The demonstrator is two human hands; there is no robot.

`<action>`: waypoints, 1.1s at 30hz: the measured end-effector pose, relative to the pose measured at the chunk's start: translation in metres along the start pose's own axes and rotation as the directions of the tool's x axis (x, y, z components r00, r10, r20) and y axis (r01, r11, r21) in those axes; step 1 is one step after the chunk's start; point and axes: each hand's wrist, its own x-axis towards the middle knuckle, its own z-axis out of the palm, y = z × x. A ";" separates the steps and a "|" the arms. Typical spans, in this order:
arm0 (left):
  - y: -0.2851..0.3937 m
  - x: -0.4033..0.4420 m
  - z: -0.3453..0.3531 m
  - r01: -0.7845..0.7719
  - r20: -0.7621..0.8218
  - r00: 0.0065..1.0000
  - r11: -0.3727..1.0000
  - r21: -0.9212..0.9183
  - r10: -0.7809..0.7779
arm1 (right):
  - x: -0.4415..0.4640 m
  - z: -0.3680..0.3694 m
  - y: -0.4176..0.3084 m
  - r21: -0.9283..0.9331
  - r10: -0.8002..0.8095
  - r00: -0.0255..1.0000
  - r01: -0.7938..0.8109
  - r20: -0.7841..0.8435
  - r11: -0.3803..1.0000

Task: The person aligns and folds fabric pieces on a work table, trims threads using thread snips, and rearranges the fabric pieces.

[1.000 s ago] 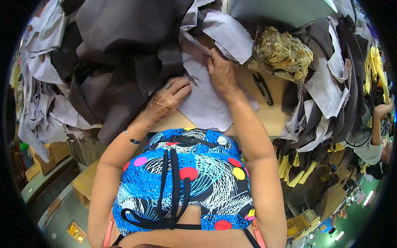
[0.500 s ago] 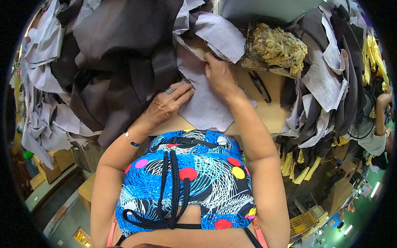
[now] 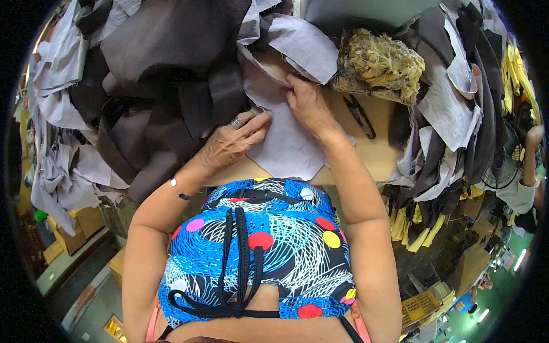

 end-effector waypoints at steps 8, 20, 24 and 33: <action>0.006 0.003 -0.002 0.041 -0.023 0.999 0.997 0.062 -0.039 | -0.001 0.004 0.004 0.018 -0.019 0.999 0.019 -0.029 1.000; 0.011 0.004 -0.002 0.161 0.011 0.986 0.974 0.161 -0.165 | -0.005 0.010 0.011 0.030 -0.012 0.999 0.013 -0.033 0.999; 0.011 0.005 -0.001 0.066 0.005 0.998 0.981 0.184 -0.068 | -0.004 0.010 0.009 0.038 -0.025 0.999 0.026 -0.048 0.999; 0.001 0.002 -0.009 0.050 0.026 0.998 0.998 -0.024 -0.050 | 0.000 0.002 0.004 -0.044 -0.026 1.000 0.026 0.003 0.999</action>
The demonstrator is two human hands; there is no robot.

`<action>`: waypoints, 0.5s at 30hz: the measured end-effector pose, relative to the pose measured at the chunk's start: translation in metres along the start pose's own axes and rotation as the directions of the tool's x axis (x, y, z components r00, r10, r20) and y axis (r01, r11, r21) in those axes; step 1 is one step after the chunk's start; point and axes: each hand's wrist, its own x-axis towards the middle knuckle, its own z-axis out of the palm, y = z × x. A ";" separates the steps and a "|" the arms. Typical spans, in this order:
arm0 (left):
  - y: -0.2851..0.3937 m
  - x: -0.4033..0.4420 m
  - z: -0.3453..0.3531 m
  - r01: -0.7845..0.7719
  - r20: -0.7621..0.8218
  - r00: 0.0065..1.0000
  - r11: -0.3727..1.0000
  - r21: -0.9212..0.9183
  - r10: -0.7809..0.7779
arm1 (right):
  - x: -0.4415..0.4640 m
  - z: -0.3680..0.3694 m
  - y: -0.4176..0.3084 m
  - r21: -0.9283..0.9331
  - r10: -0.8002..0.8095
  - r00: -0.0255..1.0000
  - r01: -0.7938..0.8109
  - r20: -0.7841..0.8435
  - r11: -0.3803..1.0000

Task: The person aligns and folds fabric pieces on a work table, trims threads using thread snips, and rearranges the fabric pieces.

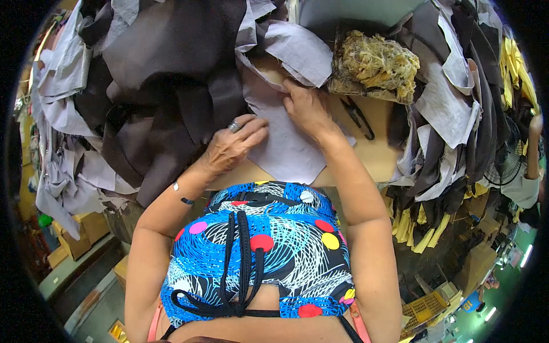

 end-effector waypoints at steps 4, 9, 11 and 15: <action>-0.004 -0.006 0.001 0.063 -0.012 0.998 0.998 0.025 -0.062 | 0.006 -0.002 -0.024 0.079 0.082 0.995 -0.086 0.056 0.993; -0.004 -0.005 0.003 0.100 -0.016 0.995 0.992 0.075 -0.099 | 0.017 0.013 -0.015 0.093 -0.050 0.999 0.049 0.010 0.994; -0.003 -0.005 0.007 0.126 -0.041 0.992 0.988 0.092 -0.123 | 0.017 0.015 -0.010 0.109 -0.095 0.995 0.096 -0.019 0.989; -0.001 -0.003 0.006 0.114 -0.021 0.993 0.992 0.054 -0.113 | 0.017 0.014 -0.010 0.122 -0.051 0.999 0.049 0.016 0.991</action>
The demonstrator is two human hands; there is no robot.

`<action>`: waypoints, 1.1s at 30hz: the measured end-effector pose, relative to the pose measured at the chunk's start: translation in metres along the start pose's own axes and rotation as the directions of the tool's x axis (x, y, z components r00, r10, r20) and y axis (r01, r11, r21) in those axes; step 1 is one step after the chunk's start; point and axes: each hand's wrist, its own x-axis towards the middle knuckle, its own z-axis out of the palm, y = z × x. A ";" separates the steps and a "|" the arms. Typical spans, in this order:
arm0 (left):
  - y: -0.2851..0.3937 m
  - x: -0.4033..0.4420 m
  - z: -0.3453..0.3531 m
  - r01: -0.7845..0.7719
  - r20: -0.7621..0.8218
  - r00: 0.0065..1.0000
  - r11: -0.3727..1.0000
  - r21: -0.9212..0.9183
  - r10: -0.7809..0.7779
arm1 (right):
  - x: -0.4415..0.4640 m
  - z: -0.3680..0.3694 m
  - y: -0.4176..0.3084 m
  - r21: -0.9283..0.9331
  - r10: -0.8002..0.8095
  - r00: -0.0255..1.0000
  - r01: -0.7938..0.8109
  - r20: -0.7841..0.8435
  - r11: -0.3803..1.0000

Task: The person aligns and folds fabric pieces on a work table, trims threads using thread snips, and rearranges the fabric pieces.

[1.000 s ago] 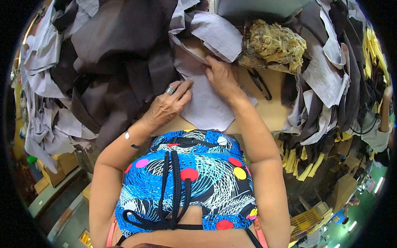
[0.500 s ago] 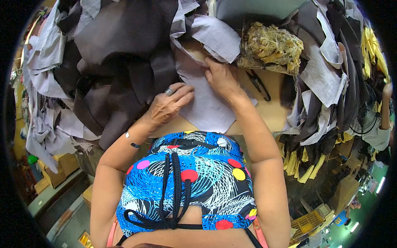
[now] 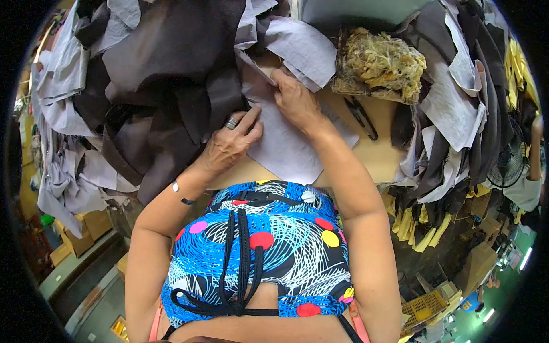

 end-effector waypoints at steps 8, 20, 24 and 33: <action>-0.008 0.004 -0.007 0.036 -0.023 0.999 0.949 -0.313 -0.045 | -0.024 -0.002 -0.024 -0.209 -0.265 0.925 0.211 -0.274 0.955; -0.041 0.009 -0.010 0.220 -0.233 0.938 0.961 -0.168 -0.256 | -0.044 0.012 -0.014 -0.472 -0.507 0.862 0.458 0.028 0.753; -0.054 0.008 0.001 0.229 -0.185 0.950 0.964 -0.137 -0.253 | -0.042 0.011 -0.023 -0.556 -0.442 0.888 0.434 0.128 0.709; -0.066 0.011 0.007 0.159 -0.231 0.958 0.985 -0.065 -0.170 | -0.035 0.012 -0.027 -0.541 -0.392 0.905 0.417 0.167 0.731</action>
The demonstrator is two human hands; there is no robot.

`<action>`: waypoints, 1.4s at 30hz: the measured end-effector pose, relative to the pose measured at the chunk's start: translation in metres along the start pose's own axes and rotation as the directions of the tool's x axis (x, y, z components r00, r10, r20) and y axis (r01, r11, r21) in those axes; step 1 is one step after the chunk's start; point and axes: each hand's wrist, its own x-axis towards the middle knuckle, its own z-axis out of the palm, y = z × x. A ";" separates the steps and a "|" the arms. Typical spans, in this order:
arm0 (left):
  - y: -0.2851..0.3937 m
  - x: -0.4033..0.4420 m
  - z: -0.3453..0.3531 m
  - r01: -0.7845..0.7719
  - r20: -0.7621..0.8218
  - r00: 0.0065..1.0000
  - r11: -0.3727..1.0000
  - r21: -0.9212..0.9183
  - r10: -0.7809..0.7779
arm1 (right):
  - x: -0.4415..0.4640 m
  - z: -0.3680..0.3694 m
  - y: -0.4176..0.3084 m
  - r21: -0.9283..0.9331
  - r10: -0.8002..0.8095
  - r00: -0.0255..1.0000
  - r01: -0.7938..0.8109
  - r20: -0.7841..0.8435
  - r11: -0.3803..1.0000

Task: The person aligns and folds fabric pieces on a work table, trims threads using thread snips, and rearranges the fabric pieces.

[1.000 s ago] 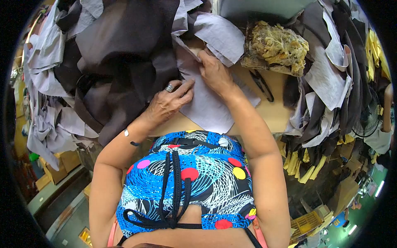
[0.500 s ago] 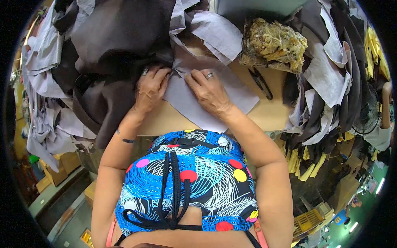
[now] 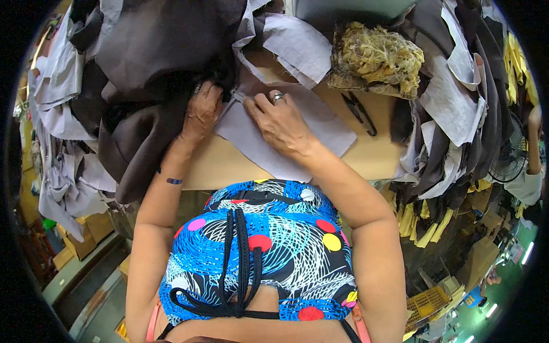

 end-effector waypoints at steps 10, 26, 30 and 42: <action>0.004 -0.002 -0.012 0.070 0.106 0.992 0.995 -0.069 -0.062 | -0.004 0.009 0.006 0.064 -0.026 0.992 0.034 -0.125 0.997; -0.031 0.044 -0.033 -0.231 0.390 0.898 0.973 0.017 0.206 | -0.008 0.009 0.004 0.046 -0.047 0.991 0.053 -0.124 0.998; -0.036 0.048 -0.029 -0.295 0.378 0.884 0.955 -0.009 0.277 | -0.009 0.012 0.004 0.008 -0.038 0.993 0.039 -0.112 0.999; -0.033 0.052 -0.032 -0.280 0.440 0.860 0.960 -0.018 0.259 | 0.012 0.007 -0.011 -0.149 -0.007 0.995 0.021 0.095 0.989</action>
